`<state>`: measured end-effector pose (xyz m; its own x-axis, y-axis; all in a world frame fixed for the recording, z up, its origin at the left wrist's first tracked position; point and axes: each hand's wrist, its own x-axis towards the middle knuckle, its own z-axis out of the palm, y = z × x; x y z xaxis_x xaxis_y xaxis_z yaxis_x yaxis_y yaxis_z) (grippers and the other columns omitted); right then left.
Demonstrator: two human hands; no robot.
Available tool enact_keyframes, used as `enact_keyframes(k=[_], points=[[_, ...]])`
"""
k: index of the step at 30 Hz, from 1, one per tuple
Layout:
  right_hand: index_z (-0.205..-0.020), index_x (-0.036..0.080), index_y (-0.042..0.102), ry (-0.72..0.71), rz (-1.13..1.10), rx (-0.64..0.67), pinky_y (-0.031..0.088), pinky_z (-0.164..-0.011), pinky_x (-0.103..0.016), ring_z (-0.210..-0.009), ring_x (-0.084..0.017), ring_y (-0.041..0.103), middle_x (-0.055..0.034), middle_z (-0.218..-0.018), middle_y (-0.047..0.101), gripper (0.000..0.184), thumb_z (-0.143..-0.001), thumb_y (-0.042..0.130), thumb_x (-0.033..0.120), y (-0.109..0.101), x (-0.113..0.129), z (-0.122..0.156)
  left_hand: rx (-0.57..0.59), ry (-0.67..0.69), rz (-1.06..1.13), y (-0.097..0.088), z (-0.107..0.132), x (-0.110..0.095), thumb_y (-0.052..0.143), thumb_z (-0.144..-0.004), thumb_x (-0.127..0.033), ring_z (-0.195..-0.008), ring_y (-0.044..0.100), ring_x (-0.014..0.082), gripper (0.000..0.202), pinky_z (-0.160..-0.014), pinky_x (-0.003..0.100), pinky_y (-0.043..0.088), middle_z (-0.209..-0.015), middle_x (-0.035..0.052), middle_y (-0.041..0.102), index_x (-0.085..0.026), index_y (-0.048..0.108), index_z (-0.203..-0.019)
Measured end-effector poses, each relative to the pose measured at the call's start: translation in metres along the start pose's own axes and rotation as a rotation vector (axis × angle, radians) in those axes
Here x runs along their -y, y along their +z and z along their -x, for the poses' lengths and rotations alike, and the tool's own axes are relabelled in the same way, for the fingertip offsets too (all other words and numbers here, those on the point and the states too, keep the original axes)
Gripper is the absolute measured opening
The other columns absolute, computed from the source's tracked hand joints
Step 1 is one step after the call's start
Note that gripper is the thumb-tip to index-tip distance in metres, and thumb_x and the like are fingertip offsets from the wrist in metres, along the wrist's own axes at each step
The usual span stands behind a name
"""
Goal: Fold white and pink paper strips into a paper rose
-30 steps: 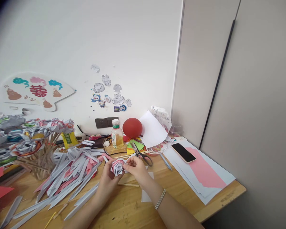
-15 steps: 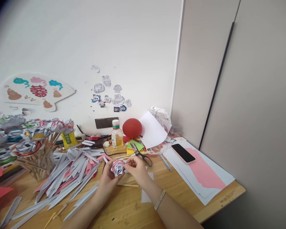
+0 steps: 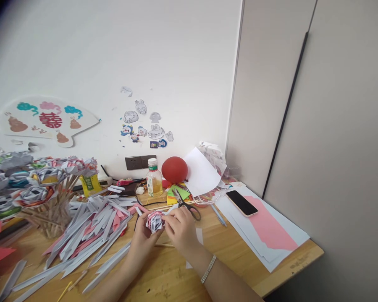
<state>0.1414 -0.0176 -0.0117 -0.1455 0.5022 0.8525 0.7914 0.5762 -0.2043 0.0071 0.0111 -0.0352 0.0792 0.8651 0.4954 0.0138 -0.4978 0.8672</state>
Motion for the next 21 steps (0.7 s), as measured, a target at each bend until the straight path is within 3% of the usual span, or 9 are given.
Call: enact_keyframes(k=[4, 8, 14, 21], points=[[-0.100, 0.020, 0.060, -0.122, 0.152, 0.038, 0.036, -0.074, -0.035, -0.074, -0.017, 0.049, -0.0049, -0.078, 0.058, 0.026, -0.081, 0.044, 0.012, -0.0011, 0.0000, 0.0010, -0.033, 0.008, -0.017, -0.0016, -0.0017, 0.0035, 0.060, -0.067, -0.019, -0.097, 0.051, 0.0198, 0.043, -0.085, 0.036, 0.042, -0.103, 0.0057, 0.048, -0.020, 0.040, -0.105], [-0.100, 0.017, 0.059, -0.153, 0.220, 0.069, 0.035, -0.071, -0.035, -0.072, -0.018, 0.047, -0.0060, -0.077, 0.058, 0.025, -0.082, 0.043, 0.015, -0.0023, 0.0036, -0.0008, -0.058, 0.003, -0.008, -0.0022, -0.0018, 0.0052, 0.061, -0.066, -0.019, -0.097, 0.051, 0.0202, 0.044, -0.084, 0.036, 0.043, -0.104, 0.0059, 0.048, -0.020, 0.041, -0.105], [-0.086, 0.018, 0.062, 0.013, 0.075, 0.035, 0.036, -0.066, -0.030, -0.072, -0.017, 0.048, -0.0043, -0.073, 0.056, 0.019, -0.084, 0.043, 0.017, -0.0006, 0.0047, -0.0015, -0.046, 0.023, -0.039, -0.0022, -0.0003, 0.0057, 0.061, -0.067, -0.021, -0.097, 0.051, 0.0207, 0.043, -0.082, 0.036, 0.044, -0.103, 0.0060, 0.049, -0.020, 0.042, -0.106], [-0.076, 0.019, 0.062, 0.081, 0.005, -0.012, 0.037, -0.066, -0.029, -0.070, -0.016, 0.048, -0.0026, -0.069, 0.055, 0.016, -0.083, 0.047, 0.018, 0.0033, 0.0038, -0.0011, -0.039, 0.034, -0.064, -0.0017, 0.0021, 0.0018, 0.060, -0.067, -0.022, -0.097, 0.052, 0.0218, 0.041, -0.082, 0.037, 0.045, -0.103, 0.0060, 0.051, -0.021, 0.043, -0.105]])
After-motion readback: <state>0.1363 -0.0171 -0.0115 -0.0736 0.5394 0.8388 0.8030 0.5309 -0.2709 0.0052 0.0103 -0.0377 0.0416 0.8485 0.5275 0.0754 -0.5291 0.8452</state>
